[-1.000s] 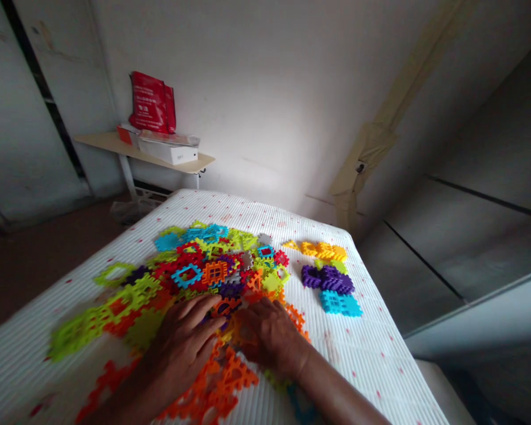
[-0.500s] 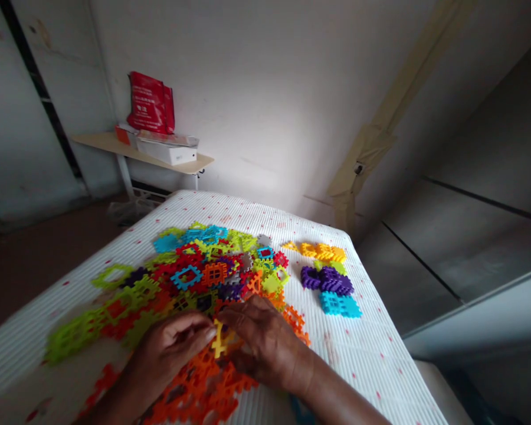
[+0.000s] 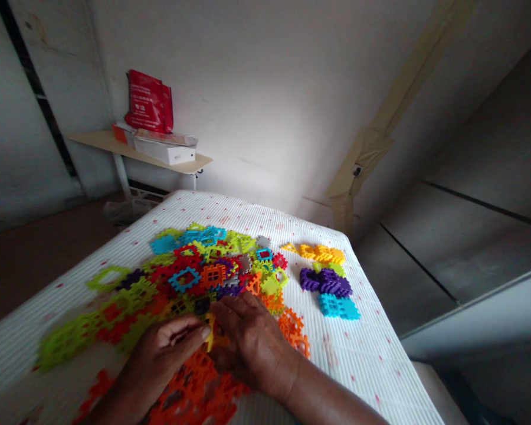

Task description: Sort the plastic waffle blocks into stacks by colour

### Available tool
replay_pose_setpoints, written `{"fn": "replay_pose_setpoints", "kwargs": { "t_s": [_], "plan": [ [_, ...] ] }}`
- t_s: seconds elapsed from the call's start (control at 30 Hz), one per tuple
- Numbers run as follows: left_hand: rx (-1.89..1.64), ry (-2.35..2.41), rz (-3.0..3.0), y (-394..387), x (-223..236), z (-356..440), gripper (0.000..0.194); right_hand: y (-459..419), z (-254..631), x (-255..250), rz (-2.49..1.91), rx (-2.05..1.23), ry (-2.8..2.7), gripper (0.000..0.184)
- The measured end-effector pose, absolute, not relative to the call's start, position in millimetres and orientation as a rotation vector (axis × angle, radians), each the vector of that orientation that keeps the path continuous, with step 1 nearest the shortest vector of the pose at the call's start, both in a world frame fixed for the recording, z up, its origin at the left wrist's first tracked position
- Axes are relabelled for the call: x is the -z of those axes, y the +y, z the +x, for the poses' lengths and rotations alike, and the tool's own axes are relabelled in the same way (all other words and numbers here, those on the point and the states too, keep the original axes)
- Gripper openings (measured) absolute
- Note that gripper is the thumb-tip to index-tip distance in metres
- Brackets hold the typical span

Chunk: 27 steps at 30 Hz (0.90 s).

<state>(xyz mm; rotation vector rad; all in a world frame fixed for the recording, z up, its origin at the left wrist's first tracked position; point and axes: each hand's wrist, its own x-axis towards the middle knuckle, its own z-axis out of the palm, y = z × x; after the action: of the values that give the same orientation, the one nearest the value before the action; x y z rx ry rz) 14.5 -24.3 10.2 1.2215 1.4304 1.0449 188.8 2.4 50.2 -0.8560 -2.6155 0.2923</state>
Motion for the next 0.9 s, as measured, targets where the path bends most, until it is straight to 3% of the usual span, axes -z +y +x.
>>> {"fn": "replay_pose_setpoints", "kwargs": {
  "t_s": [0.2,0.43,0.9],
  "plan": [
    [-1.104,1.438,1.103,-24.5,-12.9,15.1,0.033,58.7,221.6,-68.8,-0.893,-0.111,-2.733,0.054],
    [-1.127,1.537,1.106,-21.2,-21.2,10.5,0.037,188.1,324.6,-90.5,-1.666,0.290,-2.753,0.055],
    [-1.139,1.591,1.131,-21.2,9.9,1.5,0.037,232.3,360.7,-42.0,-1.972,0.255,-2.762,0.056]
  ]
}}
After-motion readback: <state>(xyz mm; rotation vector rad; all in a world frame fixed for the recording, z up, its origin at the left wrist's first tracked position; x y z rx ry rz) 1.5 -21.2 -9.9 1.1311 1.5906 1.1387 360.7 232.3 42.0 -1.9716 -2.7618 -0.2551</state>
